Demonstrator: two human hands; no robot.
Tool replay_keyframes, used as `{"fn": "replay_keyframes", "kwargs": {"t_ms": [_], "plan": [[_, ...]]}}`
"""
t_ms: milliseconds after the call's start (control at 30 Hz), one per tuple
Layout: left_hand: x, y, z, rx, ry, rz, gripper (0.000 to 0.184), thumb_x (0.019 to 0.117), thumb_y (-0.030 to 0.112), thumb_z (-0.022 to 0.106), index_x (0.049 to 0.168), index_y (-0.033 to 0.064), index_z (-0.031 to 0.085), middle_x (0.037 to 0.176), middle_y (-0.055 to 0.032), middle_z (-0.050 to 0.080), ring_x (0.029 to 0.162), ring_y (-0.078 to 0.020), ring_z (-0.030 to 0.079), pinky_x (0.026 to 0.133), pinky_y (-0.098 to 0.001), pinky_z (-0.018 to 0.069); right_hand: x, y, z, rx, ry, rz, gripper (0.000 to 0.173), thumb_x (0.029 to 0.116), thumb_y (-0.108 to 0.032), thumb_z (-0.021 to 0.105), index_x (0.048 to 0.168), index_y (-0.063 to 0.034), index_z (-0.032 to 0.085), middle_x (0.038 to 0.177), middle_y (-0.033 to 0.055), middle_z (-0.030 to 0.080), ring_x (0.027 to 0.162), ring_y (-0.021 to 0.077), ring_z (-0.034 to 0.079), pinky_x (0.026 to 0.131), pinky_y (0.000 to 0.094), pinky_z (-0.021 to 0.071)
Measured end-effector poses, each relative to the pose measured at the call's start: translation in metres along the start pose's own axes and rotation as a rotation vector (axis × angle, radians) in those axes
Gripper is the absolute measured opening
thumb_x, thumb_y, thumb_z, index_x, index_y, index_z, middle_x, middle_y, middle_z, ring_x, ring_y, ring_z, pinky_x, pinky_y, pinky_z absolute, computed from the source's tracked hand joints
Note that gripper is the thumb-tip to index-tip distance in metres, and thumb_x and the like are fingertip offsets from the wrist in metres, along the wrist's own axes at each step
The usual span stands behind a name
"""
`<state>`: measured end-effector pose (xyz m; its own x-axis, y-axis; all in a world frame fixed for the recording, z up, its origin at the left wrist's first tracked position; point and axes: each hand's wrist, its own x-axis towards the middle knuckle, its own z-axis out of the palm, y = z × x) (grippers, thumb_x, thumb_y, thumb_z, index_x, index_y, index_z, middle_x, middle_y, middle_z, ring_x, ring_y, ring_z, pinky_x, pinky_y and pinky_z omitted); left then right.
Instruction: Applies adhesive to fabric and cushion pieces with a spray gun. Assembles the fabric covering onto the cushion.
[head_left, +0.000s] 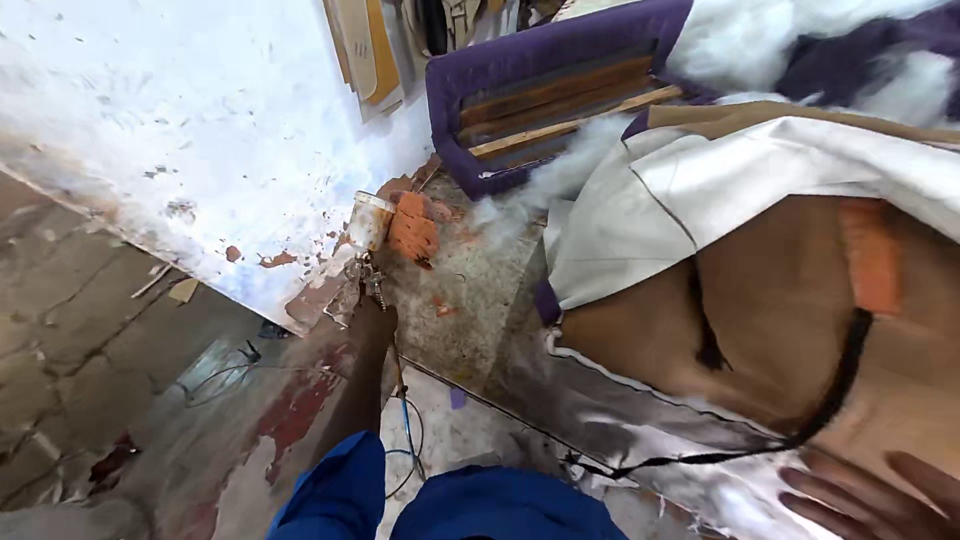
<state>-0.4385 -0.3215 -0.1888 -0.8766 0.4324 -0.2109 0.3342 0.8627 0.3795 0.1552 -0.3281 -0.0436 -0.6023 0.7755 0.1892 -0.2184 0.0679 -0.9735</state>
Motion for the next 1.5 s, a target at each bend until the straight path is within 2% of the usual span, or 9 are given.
{"fn": "replay_keyframes", "kwargs": {"t_ms": [200, 467, 600, 733, 800, 900, 1067, 1233, 1500], "plan": [[-0.001, -0.023, -0.012, -0.287, -0.035, 0.149, 0.045, 0.0974, 0.029, 0.067, 0.127, -0.0040, 0.060, 0.122, -0.0301, 0.062, 0.110, -0.0454, 0.063, 0.091, -0.0647, 0.0525, 0.021, 0.023, 0.071, -0.083, -0.125, 0.046, 0.091, 0.0873, -0.066, 0.066, 0.159, -0.0203, 0.035, 0.155, 0.0139, 0.049, 0.138, 0.0385, 0.051, 0.110, 0.0562, 0.0470], [-0.118, -0.043, -0.035, -0.541, -0.092, 0.469, 0.065, 0.0899, 0.004, 0.064, 0.147, -0.0101, 0.038, 0.134, -0.0317, 0.056, 0.119, -0.0402, 0.059, 0.100, -0.0559, 0.0495, 0.066, 0.050, 0.176, -0.183, -0.206, 0.208, 0.075, 0.0989, -0.050, 0.061, 0.158, -0.0101, 0.038, 0.147, 0.0130, 0.056, 0.129, 0.0274, 0.059, 0.106, 0.0458, 0.0525], [-0.159, -0.024, -0.032, -0.719, -0.185, 0.785, 0.057, 0.0833, 0.010, 0.061, 0.134, -0.0123, 0.045, 0.107, -0.0178, 0.060, 0.081, -0.0138, 0.058, 0.067, -0.0311, 0.0521, 0.110, 0.055, 0.211, -0.378, -0.101, 0.237, 0.082, 0.0973, -0.040, 0.068, 0.162, -0.0096, 0.028, 0.153, 0.0136, 0.049, 0.131, 0.0244, 0.057, 0.106, 0.0427, 0.0519], [-0.199, 0.010, -0.020, -1.015, -0.506, 1.078, 0.076, 0.0887, 0.041, 0.071, 0.134, -0.0137, 0.044, 0.112, -0.0072, 0.062, 0.095, 0.0005, 0.062, 0.085, -0.0199, 0.0555, 0.130, 0.051, 0.227, -0.309, 0.109, 0.110, 0.121, 0.0833, -0.046, 0.082, 0.165, -0.0053, 0.003, 0.165, 0.0177, 0.031, 0.143, 0.0252, 0.046, 0.113, 0.0416, 0.0466], [-0.225, 0.025, -0.014, -1.008, -0.603, 1.192, 0.065, 0.0912, 0.036, 0.072, 0.129, -0.0126, 0.052, 0.112, -0.0083, 0.068, 0.102, -0.0008, 0.065, 0.093, -0.0240, 0.0562, 0.126, 0.040, 0.226, -0.289, 0.291, 0.032, 0.105, 0.0869, -0.035, 0.081, 0.162, -0.0020, 0.015, 0.151, 0.0147, 0.049, 0.129, 0.0148, 0.057, 0.107, 0.0333, 0.0510], [-0.260, 0.063, -0.006, -0.860, -0.629, 1.478, 0.065, 0.0948, 0.031, 0.067, 0.139, -0.0121, 0.049, 0.133, -0.0220, 0.061, 0.125, -0.0171, 0.059, 0.109, -0.0373, 0.0499, 0.111, 0.039, 0.204, -0.323, 0.681, -0.077, 0.057, 0.0964, -0.021, 0.069, 0.145, 0.0004, 0.049, 0.119, 0.0049, 0.070, 0.106, 0.0061, 0.067, 0.096, 0.0270, 0.0569], [-0.295, 0.154, -0.035, -0.130, -0.631, 1.868, 0.063, 0.0978, 0.055, 0.057, 0.147, 0.0151, 0.055, 0.145, -0.0100, 0.058, 0.110, -0.0236, 0.069, 0.081, -0.0465, 0.0623, 0.056, 0.017, 0.118, -0.227, 0.883, -0.195, 0.026, 0.1019, -0.019, 0.062, 0.127, -0.0131, 0.062, 0.092, 0.0038, 0.071, 0.072, 0.0133, 0.068, 0.066, 0.0324, 0.0609], [-0.296, 0.271, -0.047, -0.251, -0.842, 1.689, 0.038, 0.1046, 0.042, 0.055, 0.133, 0.0190, 0.067, 0.116, 0.0011, 0.074, 0.097, -0.0113, 0.072, 0.085, -0.0388, 0.0620, -0.015, -0.038, 0.006, -0.379, 1.085, -0.109, 0.029, 0.1002, -0.022, 0.059, 0.129, -0.0148, 0.063, 0.085, 0.0098, 0.073, 0.051, 0.0194, 0.064, 0.044, 0.0332, 0.0563], [-0.332, 0.463, 0.013, 0.449, -0.323, 1.445, 0.060, 0.0972, 0.064, 0.055, 0.116, 0.0095, 0.072, 0.116, -0.0219, 0.071, 0.113, -0.0438, 0.066, 0.090, -0.0712, 0.0495, -0.050, -0.078, -0.097, -0.328, 0.783, -0.034, 0.019, 0.0922, -0.023, 0.074, 0.110, -0.0166, 0.073, 0.090, 0.0087, 0.075, 0.050, 0.0157, 0.064, 0.043, 0.0271, 0.0559]]}}
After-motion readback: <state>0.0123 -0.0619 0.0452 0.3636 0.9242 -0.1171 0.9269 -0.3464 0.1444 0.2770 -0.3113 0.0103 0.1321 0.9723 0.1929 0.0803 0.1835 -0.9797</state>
